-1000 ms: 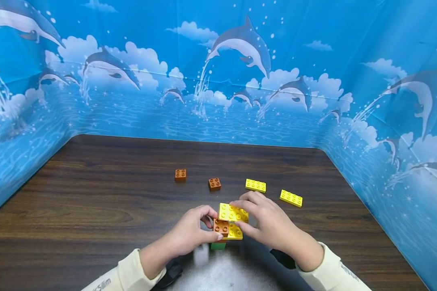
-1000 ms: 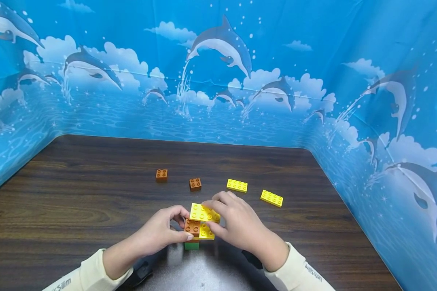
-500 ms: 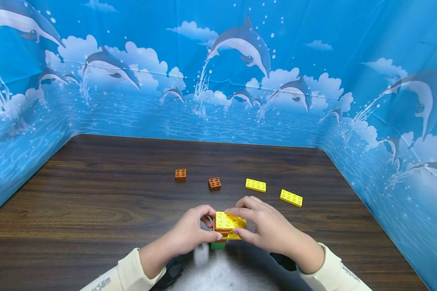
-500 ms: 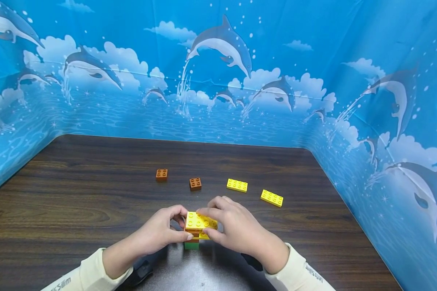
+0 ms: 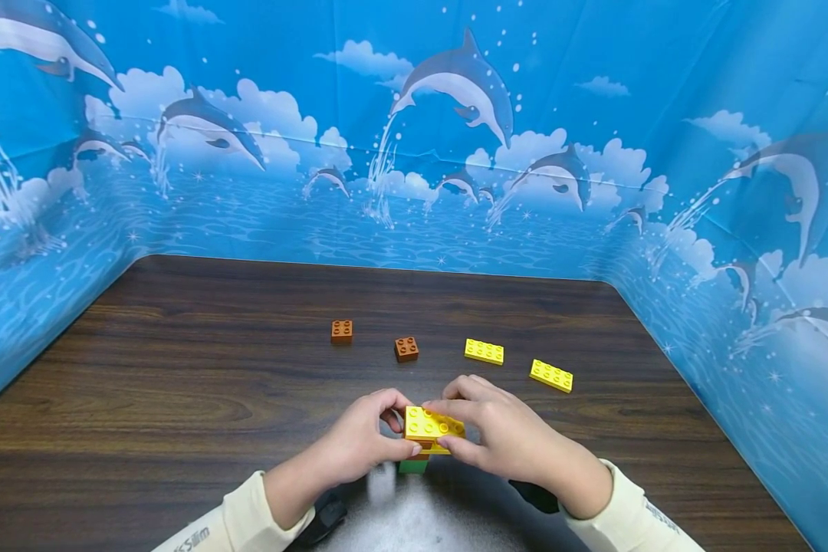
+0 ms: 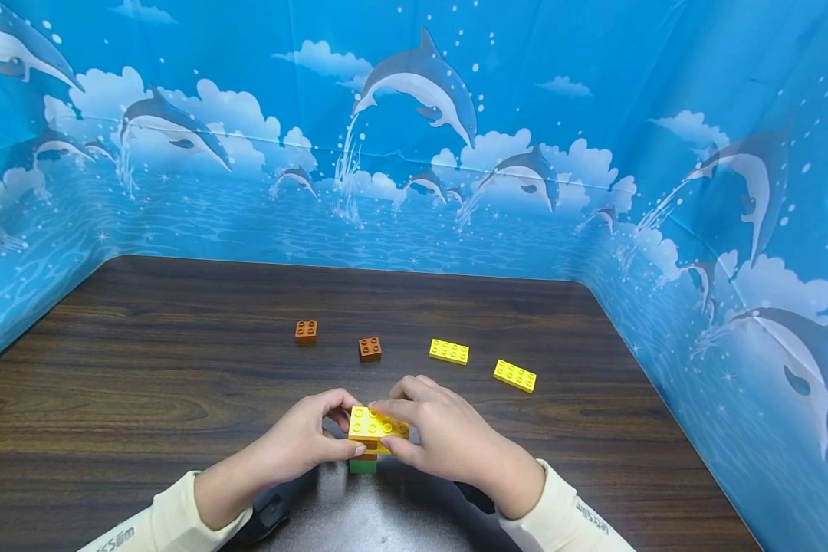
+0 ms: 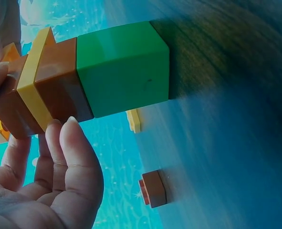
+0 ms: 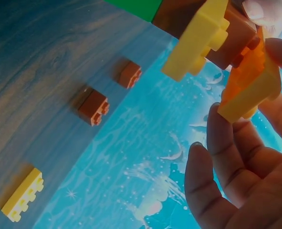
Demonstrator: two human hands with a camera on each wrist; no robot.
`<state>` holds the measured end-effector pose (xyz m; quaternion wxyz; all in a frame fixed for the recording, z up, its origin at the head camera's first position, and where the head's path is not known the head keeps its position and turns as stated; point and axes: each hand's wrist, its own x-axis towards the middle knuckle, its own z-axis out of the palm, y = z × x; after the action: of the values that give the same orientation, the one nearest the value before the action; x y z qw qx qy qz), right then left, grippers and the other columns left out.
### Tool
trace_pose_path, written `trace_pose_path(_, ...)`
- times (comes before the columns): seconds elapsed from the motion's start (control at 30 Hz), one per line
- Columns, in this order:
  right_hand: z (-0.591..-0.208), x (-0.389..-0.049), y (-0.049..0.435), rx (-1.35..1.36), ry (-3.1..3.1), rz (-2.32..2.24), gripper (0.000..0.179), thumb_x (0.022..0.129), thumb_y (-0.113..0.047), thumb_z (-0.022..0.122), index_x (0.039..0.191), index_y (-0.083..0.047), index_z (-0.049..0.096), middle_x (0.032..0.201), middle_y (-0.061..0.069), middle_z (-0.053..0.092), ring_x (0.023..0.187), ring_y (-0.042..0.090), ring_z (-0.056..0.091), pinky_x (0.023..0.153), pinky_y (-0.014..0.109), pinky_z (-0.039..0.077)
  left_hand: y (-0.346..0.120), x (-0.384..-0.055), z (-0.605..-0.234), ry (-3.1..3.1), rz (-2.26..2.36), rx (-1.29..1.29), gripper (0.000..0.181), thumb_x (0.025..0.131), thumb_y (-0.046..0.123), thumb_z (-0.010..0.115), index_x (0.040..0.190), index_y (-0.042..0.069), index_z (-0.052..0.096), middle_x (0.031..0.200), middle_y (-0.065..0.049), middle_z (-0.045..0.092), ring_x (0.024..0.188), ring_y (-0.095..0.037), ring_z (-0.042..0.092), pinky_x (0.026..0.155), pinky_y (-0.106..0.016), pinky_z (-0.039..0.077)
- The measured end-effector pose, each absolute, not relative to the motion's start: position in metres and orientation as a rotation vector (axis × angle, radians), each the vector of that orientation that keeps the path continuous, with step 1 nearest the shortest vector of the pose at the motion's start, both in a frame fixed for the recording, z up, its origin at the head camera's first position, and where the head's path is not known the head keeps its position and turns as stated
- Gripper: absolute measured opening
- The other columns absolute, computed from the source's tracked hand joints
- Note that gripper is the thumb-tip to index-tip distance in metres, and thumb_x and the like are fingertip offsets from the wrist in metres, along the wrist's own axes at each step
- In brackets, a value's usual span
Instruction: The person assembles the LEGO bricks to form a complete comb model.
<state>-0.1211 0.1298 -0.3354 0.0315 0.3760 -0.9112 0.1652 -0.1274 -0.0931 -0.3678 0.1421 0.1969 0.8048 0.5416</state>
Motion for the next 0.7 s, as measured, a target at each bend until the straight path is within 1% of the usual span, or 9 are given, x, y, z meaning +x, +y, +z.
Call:
trace_pose_path(0.17, -0.3312, -0.1213, 0.1286, 1.192, -2.821, 0.495, 0.038, 0.086, -0.023, 0.073, 0.123, -0.017, 0.067, 0.103, -0.006, 0.057, 0.089, 0.008, 0.048, 0.072, 0.024, 0.046, -0.0933, -0.1275, -0.3692, 2.331, 1.554, 0.588, 0.034, 0.078, 0.01, 0.078, 0.106, 0.004, 0.061, 0.092, -0.003, 0.057, 0.084, -0.02, 0.052, 0.067, -0.029, 0.044)
trace_pose_path(0.43, -0.329, -0.1207, 0.1265, 1.189, -2.821, 0.433, 0.037, 0.085, -0.022, 0.074, 0.121, -0.017, 0.068, 0.101, -0.006, 0.057, 0.088, 0.008, 0.048, 0.071, 0.023, 0.046, -0.0929, -0.1267, -0.3693, 2.324, 1.56, 0.617, 0.035, 0.079, 0.009, 0.078, 0.108, 0.003, 0.06, 0.092, -0.003, 0.058, 0.083, -0.018, 0.052, 0.066, -0.027, 0.045)
trace_pose_path(0.7, -0.3293, -0.119, 0.1246, 1.183, -2.802, 0.387, 0.039, 0.083, -0.023, 0.076, 0.121, -0.018, 0.069, 0.1, -0.004, 0.058, 0.086, 0.008, 0.048, 0.069, 0.021, 0.046, -0.0936, -0.1281, -0.3698, 2.345, 1.531, 0.64, 0.035, 0.079, 0.012, 0.078, 0.107, 0.004, 0.06, 0.095, -0.002, 0.058, 0.083, -0.017, 0.052, 0.069, -0.029, 0.046)
